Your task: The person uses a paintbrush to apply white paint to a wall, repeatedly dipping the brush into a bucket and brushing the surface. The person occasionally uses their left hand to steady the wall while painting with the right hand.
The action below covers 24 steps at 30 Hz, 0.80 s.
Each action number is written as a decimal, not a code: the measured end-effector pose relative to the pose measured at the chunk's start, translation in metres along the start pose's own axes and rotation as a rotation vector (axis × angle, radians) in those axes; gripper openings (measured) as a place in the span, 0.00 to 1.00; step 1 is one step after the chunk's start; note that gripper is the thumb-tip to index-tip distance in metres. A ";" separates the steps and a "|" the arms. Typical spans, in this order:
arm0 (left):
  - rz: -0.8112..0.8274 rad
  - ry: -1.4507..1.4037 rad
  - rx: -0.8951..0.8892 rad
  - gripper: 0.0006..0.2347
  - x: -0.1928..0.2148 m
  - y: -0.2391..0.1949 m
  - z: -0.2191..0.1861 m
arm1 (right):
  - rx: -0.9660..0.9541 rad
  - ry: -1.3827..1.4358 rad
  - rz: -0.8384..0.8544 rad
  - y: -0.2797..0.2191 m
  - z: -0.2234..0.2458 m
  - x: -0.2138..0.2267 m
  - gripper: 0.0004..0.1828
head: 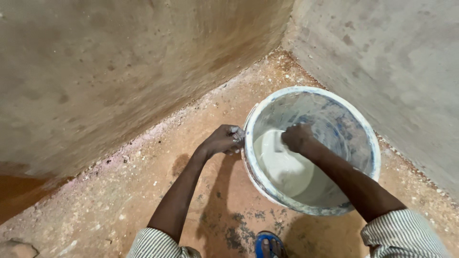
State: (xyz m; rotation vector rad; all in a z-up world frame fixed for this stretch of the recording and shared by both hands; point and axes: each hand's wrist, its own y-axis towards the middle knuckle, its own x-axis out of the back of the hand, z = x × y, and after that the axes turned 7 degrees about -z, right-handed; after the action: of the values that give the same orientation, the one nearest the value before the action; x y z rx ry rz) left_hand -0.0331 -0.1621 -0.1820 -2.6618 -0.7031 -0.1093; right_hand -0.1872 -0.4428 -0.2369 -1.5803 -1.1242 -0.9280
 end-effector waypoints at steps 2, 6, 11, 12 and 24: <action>-0.006 -0.009 0.007 0.06 0.000 -0.003 -0.003 | 0.028 0.043 0.043 -0.001 0.011 0.005 0.09; -0.014 0.039 0.002 0.04 0.001 0.000 -0.004 | 0.160 0.128 0.142 -0.027 0.033 0.014 0.16; -0.016 0.032 -0.003 0.04 0.000 0.007 -0.001 | 0.147 -0.011 0.417 -0.048 0.034 0.021 0.18; -0.017 0.034 -0.001 0.04 0.000 0.007 -0.001 | 0.121 -0.054 0.435 -0.046 0.029 0.023 0.14; -0.003 0.018 -0.021 0.05 0.001 0.008 0.007 | 0.174 -0.027 0.111 -0.026 0.044 0.076 0.10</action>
State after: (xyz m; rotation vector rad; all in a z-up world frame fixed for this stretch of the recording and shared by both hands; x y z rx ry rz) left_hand -0.0284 -0.1650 -0.1912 -2.6767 -0.7046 -0.1424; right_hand -0.1873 -0.3795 -0.1706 -1.5002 -1.0939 -0.7175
